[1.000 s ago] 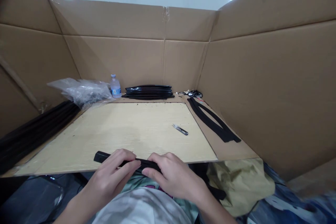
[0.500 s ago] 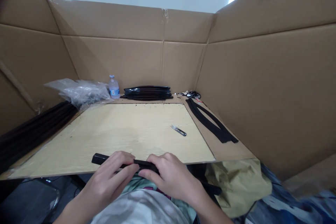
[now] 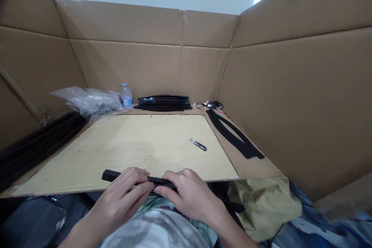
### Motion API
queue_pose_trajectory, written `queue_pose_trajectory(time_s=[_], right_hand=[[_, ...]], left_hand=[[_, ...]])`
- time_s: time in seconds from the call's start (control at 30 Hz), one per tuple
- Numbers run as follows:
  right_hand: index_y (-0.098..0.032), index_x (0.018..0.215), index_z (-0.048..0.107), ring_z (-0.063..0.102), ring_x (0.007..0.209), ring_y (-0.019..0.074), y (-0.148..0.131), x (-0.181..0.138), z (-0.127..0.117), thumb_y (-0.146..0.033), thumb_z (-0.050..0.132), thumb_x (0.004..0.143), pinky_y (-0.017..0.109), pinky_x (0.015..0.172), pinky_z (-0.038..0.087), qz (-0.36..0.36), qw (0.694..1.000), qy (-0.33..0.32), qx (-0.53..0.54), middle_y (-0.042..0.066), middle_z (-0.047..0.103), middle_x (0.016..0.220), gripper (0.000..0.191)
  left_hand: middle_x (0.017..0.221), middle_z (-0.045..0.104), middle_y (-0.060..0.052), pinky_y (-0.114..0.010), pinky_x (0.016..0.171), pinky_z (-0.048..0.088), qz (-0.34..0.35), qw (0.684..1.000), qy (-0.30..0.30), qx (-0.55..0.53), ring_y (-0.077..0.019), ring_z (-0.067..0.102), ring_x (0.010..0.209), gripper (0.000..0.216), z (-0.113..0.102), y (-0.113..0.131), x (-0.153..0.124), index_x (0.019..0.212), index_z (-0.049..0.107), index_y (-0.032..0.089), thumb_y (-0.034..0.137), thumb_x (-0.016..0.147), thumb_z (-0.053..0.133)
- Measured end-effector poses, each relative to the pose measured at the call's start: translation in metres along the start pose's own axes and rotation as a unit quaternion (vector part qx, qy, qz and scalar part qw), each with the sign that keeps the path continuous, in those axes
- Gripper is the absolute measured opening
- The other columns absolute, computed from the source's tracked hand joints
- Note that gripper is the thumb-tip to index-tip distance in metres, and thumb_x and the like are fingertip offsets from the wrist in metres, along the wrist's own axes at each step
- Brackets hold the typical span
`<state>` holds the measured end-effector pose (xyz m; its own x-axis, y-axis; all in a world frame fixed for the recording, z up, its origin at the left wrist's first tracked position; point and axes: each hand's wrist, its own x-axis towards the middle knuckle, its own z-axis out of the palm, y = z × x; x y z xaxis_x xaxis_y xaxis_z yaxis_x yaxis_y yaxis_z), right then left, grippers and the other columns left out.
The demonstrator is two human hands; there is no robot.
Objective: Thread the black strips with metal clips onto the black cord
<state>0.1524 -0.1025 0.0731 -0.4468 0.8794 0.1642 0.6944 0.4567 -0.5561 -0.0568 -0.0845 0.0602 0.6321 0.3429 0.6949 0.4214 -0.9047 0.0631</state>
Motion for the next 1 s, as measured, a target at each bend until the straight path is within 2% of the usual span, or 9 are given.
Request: queue_pose_trajectory(time_s=[0.2,0.43,0.57,0.7,0.77,0.87,0.93,1.0], right_hand=[[-0.019,0.085,0.062,0.059,0.068,0.0136,0.003,0.001,0.001,-0.041,0.041,0.094,0.022,0.064,0.037,-0.014,1.0,0.007,-0.007,0.001,0.065,0.074,0.032],[-0.02,0.08,0.059,0.059,0.061,0.0145,0.007,-0.002,0.005,-0.042,0.036,0.096,0.024,0.059,0.035,0.0,0.996,0.039,-0.082,0.001,0.062,0.065,0.035],[-0.02,0.08,0.058,0.06,0.057,0.0158,0.01,-0.005,0.004,-0.041,0.035,0.096,0.025,0.055,0.032,0.001,0.987,0.067,-0.143,0.002,0.062,0.063,0.035],[-0.021,0.08,0.058,0.061,0.057,0.017,0.018,-0.005,-0.009,-0.04,0.035,0.096,0.026,0.054,0.031,0.003,0.979,0.079,-0.188,0.003,0.063,0.063,0.034],[-0.02,0.077,0.057,0.061,0.056,0.0172,0.023,-0.004,-0.02,-0.039,0.036,0.096,0.026,0.054,0.031,-0.002,0.973,0.1,-0.206,0.003,0.062,0.062,0.034],[-0.02,0.073,0.056,0.057,0.051,0.0158,0.026,-0.004,-0.034,-0.038,0.038,0.095,0.028,0.052,0.028,-0.022,0.966,0.113,-0.233,0.003,0.059,0.057,0.034],[-0.02,0.07,0.055,0.053,0.048,0.0143,0.024,-0.005,-0.039,-0.037,0.039,0.095,0.028,0.051,0.026,-0.044,0.964,0.098,-0.241,0.001,0.056,0.055,0.034],[-0.02,0.068,0.053,0.05,0.048,0.0133,0.018,-0.007,-0.041,-0.036,0.039,0.095,0.028,0.051,0.026,-0.068,0.967,0.069,-0.235,0.0,0.053,0.055,0.034]], left_hand=[[0.081,0.058,-0.007,-0.032,0.071,0.051,0.0,1.0,0.005,0.007,-0.019,0.058,0.084,0.012,0.001,0.0,-0.001,0.093,0.06,0.016,0.009,0.085,0.053],[0.079,0.061,-0.006,-0.037,0.077,0.051,-0.001,0.998,-0.001,0.064,-0.0207,0.058,0.089,0.013,0.003,0.001,0.004,0.09,0.06,0.017,0.01,0.086,0.05],[0.076,0.06,-0.006,-0.04,0.076,0.049,-0.03,0.992,-0.012,0.122,-0.022,0.057,0.086,0.014,0.002,-0.003,0.005,0.081,0.06,0.016,0.007,0.082,0.05],[0.078,0.06,-0.007,-0.038,0.074,0.047,-0.075,0.99,-0.021,0.12,-0.0215,0.056,0.085,0.012,-0.009,-0.015,0.001,0.08,0.061,0.016,0.008,0.08,0.053],[0.081,0.06,-0.006,-0.036,0.074,0.047,-0.101,0.989,0.003,0.111,-0.0201,0.056,0.084,0.012,-0.02,-0.023,-0.001,0.082,0.062,0.017,0.009,0.081,0.053],[0.081,0.062,-0.005,-0.03,0.073,0.048,-0.149,0.981,0.081,0.091,-0.0165,0.058,0.079,0.012,-0.039,-0.038,-0.005,0.082,0.064,0.018,0.012,0.081,0.053],[0.082,0.064,-0.004,-0.027,0.072,0.049,-0.203,0.966,0.143,0.074,-0.0156,0.06,0.079,0.011,-0.049,-0.052,-0.01,0.081,0.065,0.018,0.017,0.081,0.055],[0.083,0.067,-0.003,-0.027,0.072,0.049,-0.269,0.946,0.171,0.062,-0.0162,0.062,0.079,0.011,-0.053,-0.071,-0.016,0.081,0.067,0.019,0.022,0.08,0.056]])
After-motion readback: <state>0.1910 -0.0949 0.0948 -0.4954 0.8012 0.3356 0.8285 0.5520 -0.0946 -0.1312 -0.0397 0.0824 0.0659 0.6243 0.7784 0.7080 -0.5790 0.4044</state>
